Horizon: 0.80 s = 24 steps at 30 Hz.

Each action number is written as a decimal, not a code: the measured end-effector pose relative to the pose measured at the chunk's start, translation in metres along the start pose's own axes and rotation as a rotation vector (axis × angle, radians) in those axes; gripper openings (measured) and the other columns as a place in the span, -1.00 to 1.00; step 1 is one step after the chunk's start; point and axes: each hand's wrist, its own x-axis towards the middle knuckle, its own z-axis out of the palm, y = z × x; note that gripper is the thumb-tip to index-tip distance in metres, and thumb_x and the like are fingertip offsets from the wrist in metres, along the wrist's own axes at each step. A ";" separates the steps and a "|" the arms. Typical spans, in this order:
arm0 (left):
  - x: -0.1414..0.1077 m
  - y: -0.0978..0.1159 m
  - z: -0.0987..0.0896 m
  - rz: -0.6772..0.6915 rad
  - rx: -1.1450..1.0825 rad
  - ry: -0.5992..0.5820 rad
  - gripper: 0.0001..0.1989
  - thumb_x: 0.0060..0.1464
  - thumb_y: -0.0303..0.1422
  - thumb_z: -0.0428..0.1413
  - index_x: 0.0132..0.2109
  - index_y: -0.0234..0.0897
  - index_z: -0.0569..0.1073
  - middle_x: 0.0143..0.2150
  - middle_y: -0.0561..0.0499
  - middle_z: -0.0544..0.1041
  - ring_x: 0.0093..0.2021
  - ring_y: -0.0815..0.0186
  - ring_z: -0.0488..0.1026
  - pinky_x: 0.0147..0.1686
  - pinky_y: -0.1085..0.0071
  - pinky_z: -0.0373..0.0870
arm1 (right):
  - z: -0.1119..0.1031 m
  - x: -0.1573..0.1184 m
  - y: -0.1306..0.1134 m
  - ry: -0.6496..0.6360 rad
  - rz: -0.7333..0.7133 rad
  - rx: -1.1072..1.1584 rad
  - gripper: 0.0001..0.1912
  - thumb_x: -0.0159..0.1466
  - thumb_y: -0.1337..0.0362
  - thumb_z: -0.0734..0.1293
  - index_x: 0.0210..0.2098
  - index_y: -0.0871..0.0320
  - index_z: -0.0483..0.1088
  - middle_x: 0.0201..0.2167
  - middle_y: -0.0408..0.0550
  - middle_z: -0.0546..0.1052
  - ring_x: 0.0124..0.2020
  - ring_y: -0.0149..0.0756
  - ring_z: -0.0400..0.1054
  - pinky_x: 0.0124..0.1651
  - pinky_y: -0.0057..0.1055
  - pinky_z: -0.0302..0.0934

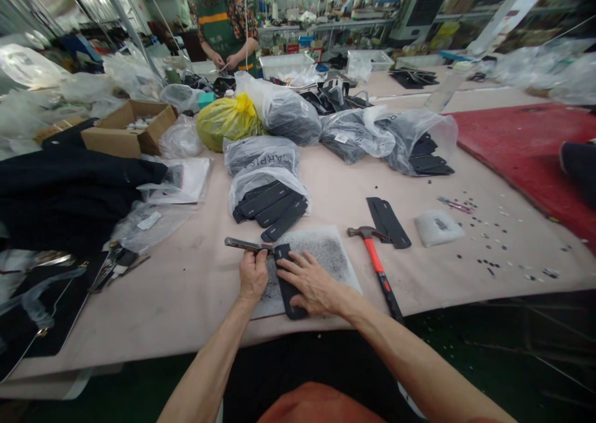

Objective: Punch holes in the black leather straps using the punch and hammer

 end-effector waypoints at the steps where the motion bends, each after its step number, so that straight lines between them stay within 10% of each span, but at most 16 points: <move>1: -0.001 -0.001 -0.001 -0.008 0.004 0.016 -0.74 0.20 -0.27 -0.01 -0.15 -0.30 0.51 -0.17 -0.08 0.58 -0.11 0.22 0.49 -0.01 0.28 0.37 | -0.002 0.001 0.003 -0.027 -0.060 -0.021 -0.25 0.13 0.11 0.41 0.26 0.06 0.15 0.30 0.04 0.16 0.32 0.07 -0.12 0.28 0.07 -0.25; 6: -0.002 -0.010 -0.002 -0.048 -0.025 0.033 -0.73 0.20 -0.24 -0.01 -0.14 -0.29 0.51 -0.18 -0.08 0.58 -0.12 0.21 0.50 -0.06 0.28 0.40 | -0.015 0.016 0.019 -0.112 -0.256 -0.142 -0.23 0.08 0.01 0.45 0.22 0.04 0.21 0.28 0.06 0.18 0.23 0.10 0.04 0.19 0.02 -0.05; 15: 0.002 -0.008 -0.001 -0.017 -0.020 -0.026 -0.73 0.20 -0.24 0.00 -0.15 -0.29 0.52 -0.18 -0.07 0.59 -0.12 0.21 0.50 -0.04 0.28 0.39 | -0.001 0.003 0.026 -0.010 -0.144 -0.095 -0.10 0.11 -0.08 0.41 0.29 0.25 0.10 0.30 0.21 0.14 0.32 0.03 -0.09 0.29 -0.07 -0.19; 24: 0.001 -0.007 0.002 -0.012 0.062 0.068 -0.73 0.18 -0.24 0.01 -0.16 -0.29 0.52 -0.19 -0.09 0.59 -0.12 0.20 0.51 -0.04 0.28 0.40 | -0.022 0.015 0.027 -0.085 -0.305 -0.285 -0.28 0.08 0.02 0.44 0.19 -0.02 0.22 0.22 0.02 0.25 0.07 -0.04 0.16 0.00 -0.20 0.05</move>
